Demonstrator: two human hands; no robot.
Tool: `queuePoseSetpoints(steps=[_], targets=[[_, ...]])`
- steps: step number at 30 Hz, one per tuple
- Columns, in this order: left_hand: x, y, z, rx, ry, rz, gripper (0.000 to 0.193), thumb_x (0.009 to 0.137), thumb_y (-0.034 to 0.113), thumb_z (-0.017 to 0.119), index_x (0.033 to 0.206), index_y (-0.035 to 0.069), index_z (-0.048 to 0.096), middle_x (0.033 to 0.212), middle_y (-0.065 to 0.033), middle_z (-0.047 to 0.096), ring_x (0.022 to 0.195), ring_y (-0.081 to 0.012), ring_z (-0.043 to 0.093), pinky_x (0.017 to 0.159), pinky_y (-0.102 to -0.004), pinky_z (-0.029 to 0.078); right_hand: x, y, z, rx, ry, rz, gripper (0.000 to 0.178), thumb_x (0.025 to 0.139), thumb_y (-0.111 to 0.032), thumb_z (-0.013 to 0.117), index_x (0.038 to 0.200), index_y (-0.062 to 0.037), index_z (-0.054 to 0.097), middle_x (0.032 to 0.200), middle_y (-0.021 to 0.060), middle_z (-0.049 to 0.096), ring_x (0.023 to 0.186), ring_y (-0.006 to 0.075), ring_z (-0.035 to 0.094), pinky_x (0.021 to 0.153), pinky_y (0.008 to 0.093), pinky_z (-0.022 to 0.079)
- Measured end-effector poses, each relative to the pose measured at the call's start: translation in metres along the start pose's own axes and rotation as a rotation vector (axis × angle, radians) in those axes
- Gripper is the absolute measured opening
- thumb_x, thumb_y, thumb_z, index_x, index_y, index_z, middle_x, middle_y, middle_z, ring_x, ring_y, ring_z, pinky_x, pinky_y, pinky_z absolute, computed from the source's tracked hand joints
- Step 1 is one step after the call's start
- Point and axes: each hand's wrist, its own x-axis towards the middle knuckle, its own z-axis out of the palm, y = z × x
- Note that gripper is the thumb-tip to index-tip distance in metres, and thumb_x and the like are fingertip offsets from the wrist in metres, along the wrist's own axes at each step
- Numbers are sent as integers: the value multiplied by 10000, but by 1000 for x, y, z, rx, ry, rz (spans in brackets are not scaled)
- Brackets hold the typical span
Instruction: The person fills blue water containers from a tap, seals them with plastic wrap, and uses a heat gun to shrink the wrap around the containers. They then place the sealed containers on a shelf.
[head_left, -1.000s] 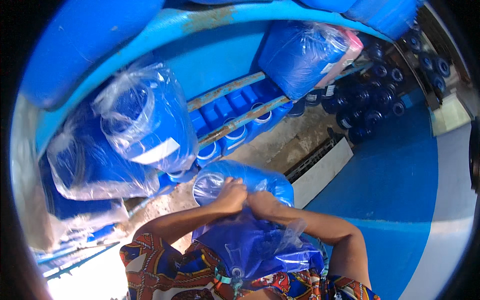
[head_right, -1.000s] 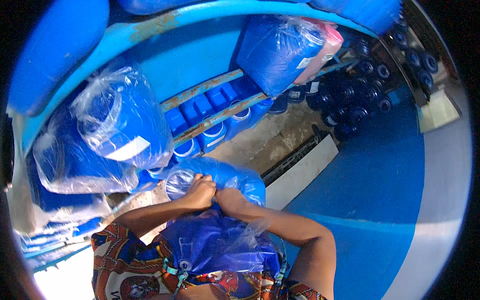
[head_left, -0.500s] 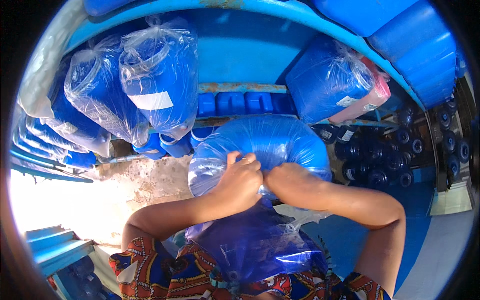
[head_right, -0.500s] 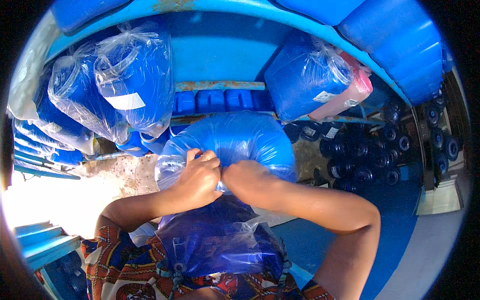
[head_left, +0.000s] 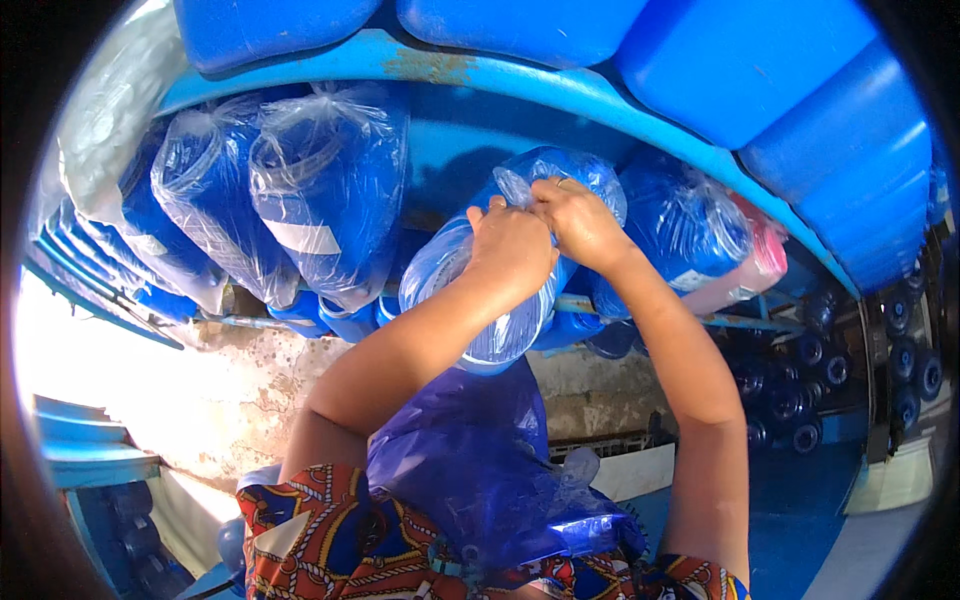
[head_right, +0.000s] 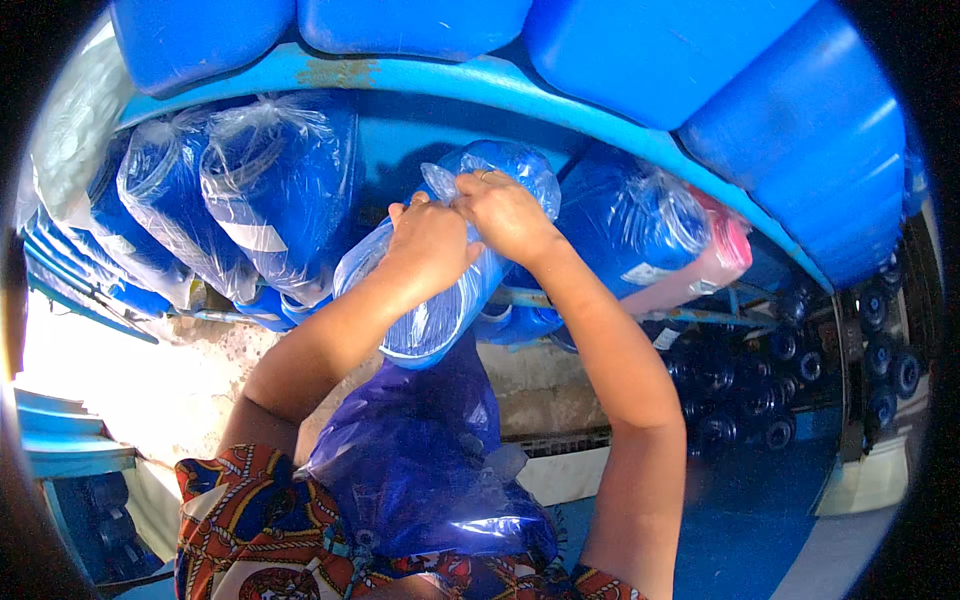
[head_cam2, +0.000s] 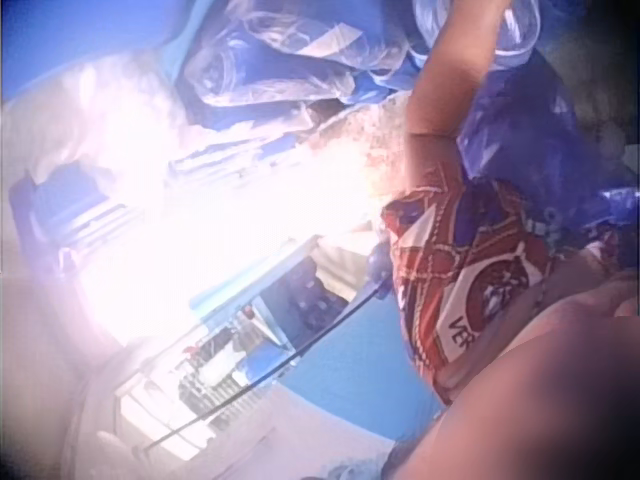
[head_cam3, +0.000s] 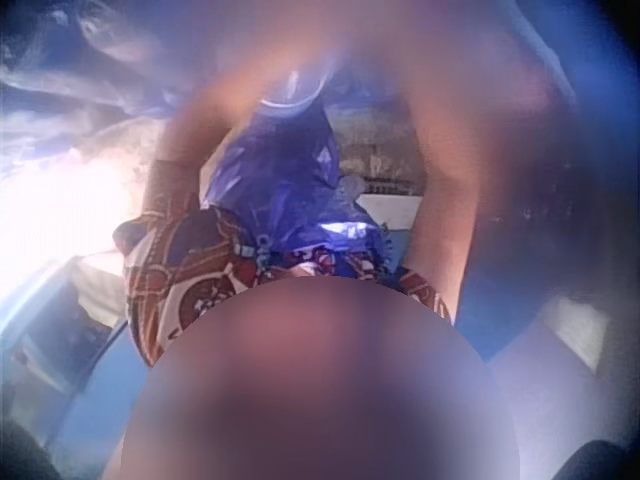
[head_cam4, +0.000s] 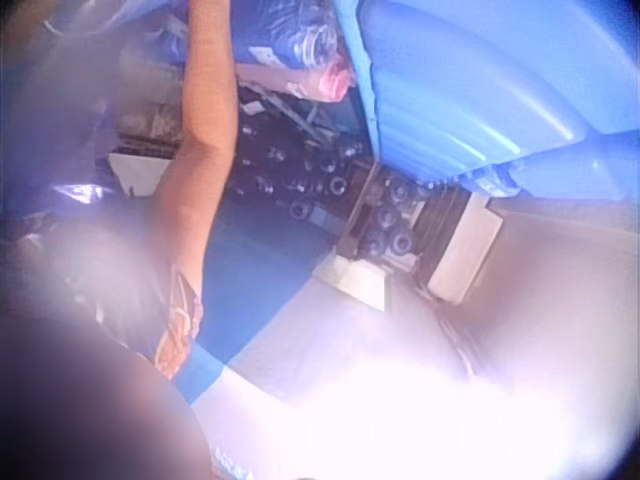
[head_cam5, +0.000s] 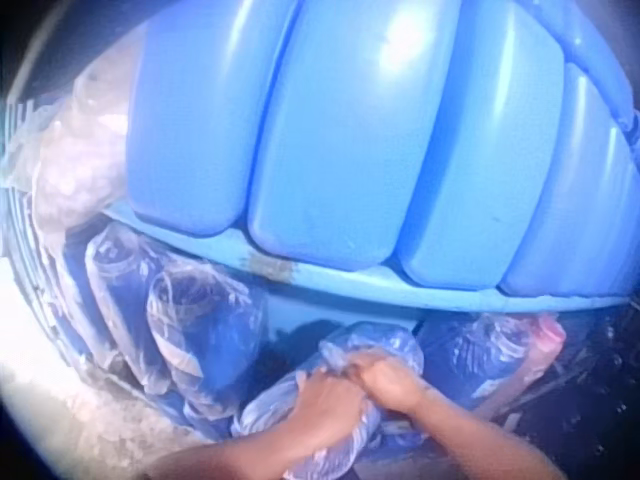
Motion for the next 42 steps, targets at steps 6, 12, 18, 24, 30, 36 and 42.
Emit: queuePoseSetpoints(steps=[6, 12, 18, 24, 30, 36, 42], targets=[[9, -12, -24, -14, 118, -24, 413, 772, 340, 715, 954, -29, 679, 1025, -198, 641, 1082, -397, 519, 874, -522, 393, 25, 15, 24, 117, 221, 0, 113, 681, -119, 587, 754, -73, 661, 794, 75, 539, 833, 262, 557, 758, 379, 445], [-20, -27, -33, -203, 477, 294, 503, 806, 323, 685, 1149, -30, 581, 1232, -250, 504, 1128, -410, 491, 955, -532, 371, 28, 29, 49, 88, 427, 127, 99, 650, -119, 624, 740, -77, 623, 789, 72, 527, 821, 276, 532, 723, 395, 402], [-98, -131, 63, -291, 859, 348, 686, 873, 478, 518, 1390, 52, 372, 1385, -303, 369, 1280, -482, 378, 1052, -616, 261, 36, 27, 62, 148, 509, 97, 129, 605, -109, 661, 719, -81, 609, 810, 50, 566, 845, 270, 544, 761, 385, 384], [-102, -125, 192, -475, 1115, 134, 931, 868, 688, 374, 1531, 133, 26, 1489, -338, 157, 1349, -509, 251, 1087, -608, 190, 56, 24, 68, 163, 523, -29, 124, 609, -131, 652, 722, -92, 619, 805, 18, 594, 831, 234, 561, 776, 382, 361], [-86, -109, 222, -357, 1431, -34, 959, 850, 770, 256, 1529, 140, 9, 1479, -368, 99, 1349, -504, 235, 1077, -594, 244, 107, 14, 78, 253, 536, -303, 121, 626, -162, 646, 725, -98, 621, 787, 21, 588, 815, 229, 564, 780, 384, 349], [-45, -88, 212, -143, 1582, -124, 888, 866, 693, 324, 1531, 149, 99, 1500, -308, 163, 1335, -525, 263, 1046, -659, 242, 143, 36, 91, 640, 524, -190, 173, 668, -157, 664, 829, -97, 639, 859, 58, 622, 898, 277, 580, 841, 392, 401], [-19, -106, 182, 7, 1313, -137, 894, 887, 647, 328, 1514, 51, 106, 1476, -360, 176, 1353, -535, 225, 1081, -645, 142, 48, 55, 74, 261, 532, 72, 578, 777, -21, 645, 1332, -39, 482, 1338, 264, 432, 1281, 397, 416, 1052, 425, 343]])
